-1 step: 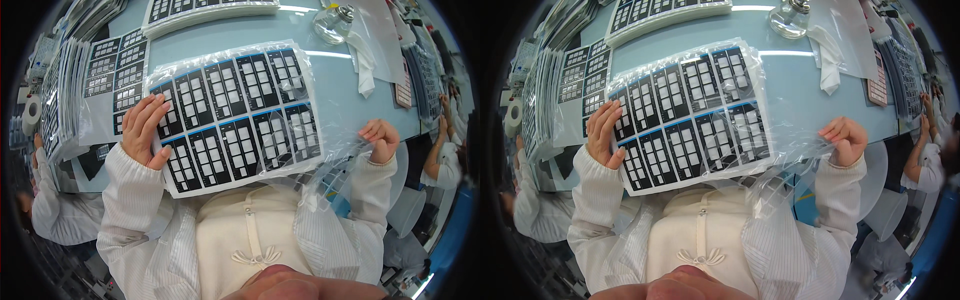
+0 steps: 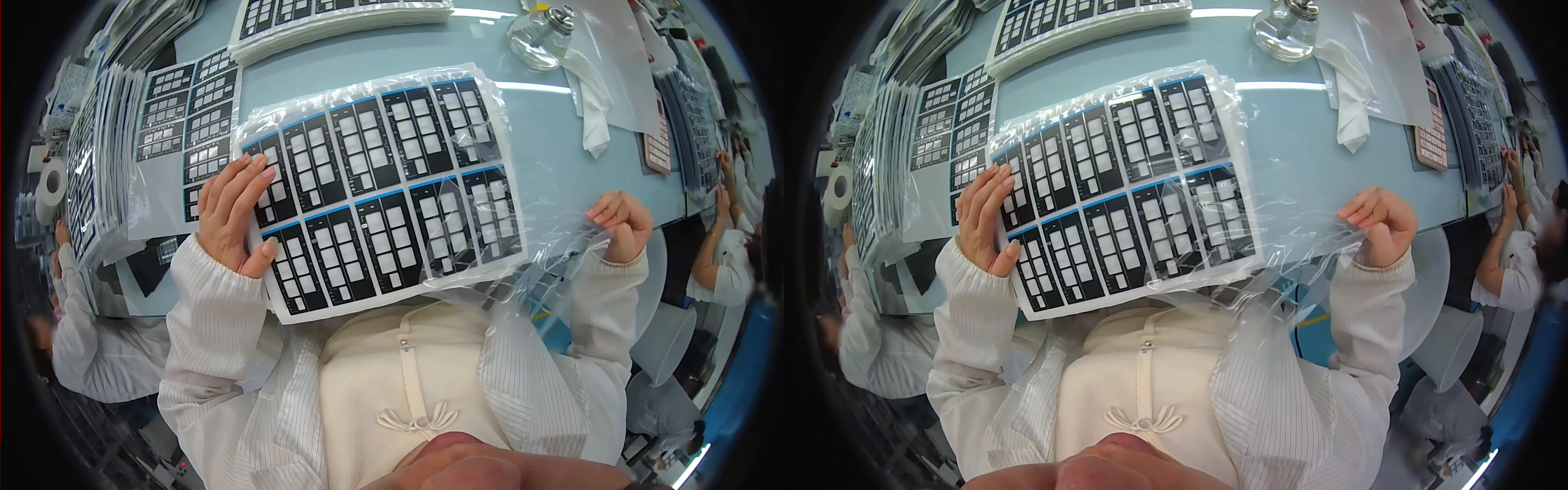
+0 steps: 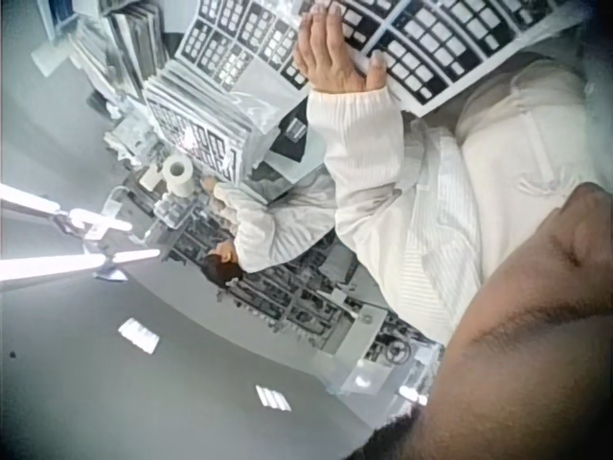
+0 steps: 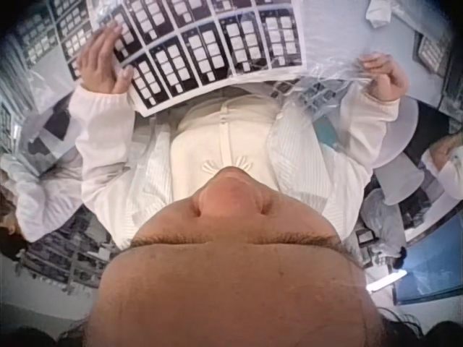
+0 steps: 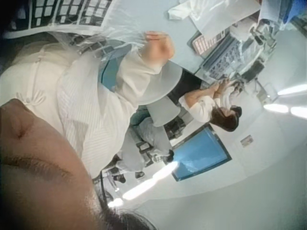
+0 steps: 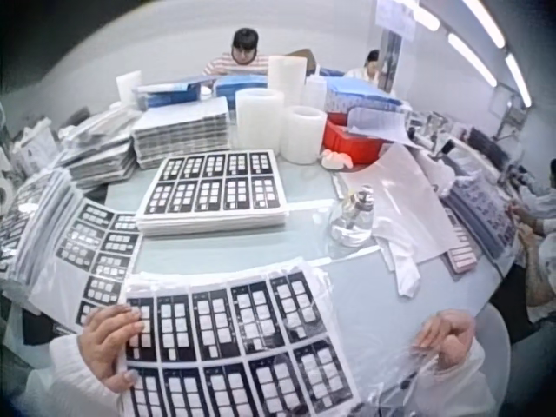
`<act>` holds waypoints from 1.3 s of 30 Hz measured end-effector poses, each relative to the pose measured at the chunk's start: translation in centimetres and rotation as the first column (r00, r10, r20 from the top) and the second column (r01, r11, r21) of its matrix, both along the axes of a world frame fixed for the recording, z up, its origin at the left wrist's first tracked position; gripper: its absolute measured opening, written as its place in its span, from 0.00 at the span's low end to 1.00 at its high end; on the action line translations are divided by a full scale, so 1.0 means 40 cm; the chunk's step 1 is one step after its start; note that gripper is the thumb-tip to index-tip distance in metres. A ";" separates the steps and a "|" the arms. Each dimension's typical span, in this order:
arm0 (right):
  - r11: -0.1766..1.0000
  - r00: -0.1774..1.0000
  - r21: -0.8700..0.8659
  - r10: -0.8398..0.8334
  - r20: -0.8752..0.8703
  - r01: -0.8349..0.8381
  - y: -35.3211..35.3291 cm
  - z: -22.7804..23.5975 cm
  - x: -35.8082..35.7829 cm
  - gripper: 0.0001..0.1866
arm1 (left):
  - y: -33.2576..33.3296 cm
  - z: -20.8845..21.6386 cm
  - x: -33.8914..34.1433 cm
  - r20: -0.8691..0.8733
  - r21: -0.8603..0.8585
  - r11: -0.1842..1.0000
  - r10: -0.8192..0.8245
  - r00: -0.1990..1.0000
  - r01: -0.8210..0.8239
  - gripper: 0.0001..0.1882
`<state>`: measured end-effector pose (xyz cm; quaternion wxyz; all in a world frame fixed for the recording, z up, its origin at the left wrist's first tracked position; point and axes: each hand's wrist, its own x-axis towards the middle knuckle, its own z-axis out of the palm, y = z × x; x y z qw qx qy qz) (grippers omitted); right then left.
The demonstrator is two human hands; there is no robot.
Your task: The recorder is marking specific points on sheets of stickers with a pen and wiping the sheets with a cloth at a workstation.
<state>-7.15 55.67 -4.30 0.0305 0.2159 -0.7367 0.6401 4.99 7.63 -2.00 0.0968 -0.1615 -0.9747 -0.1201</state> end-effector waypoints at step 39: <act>0.688 0.646 0.725 0.537 -0.543 0.036 -0.322 0.322 -0.003 0.17 | 0.002 0.003 0.015 -0.023 0.005 1.000 0.006 1.000 -0.005 0.31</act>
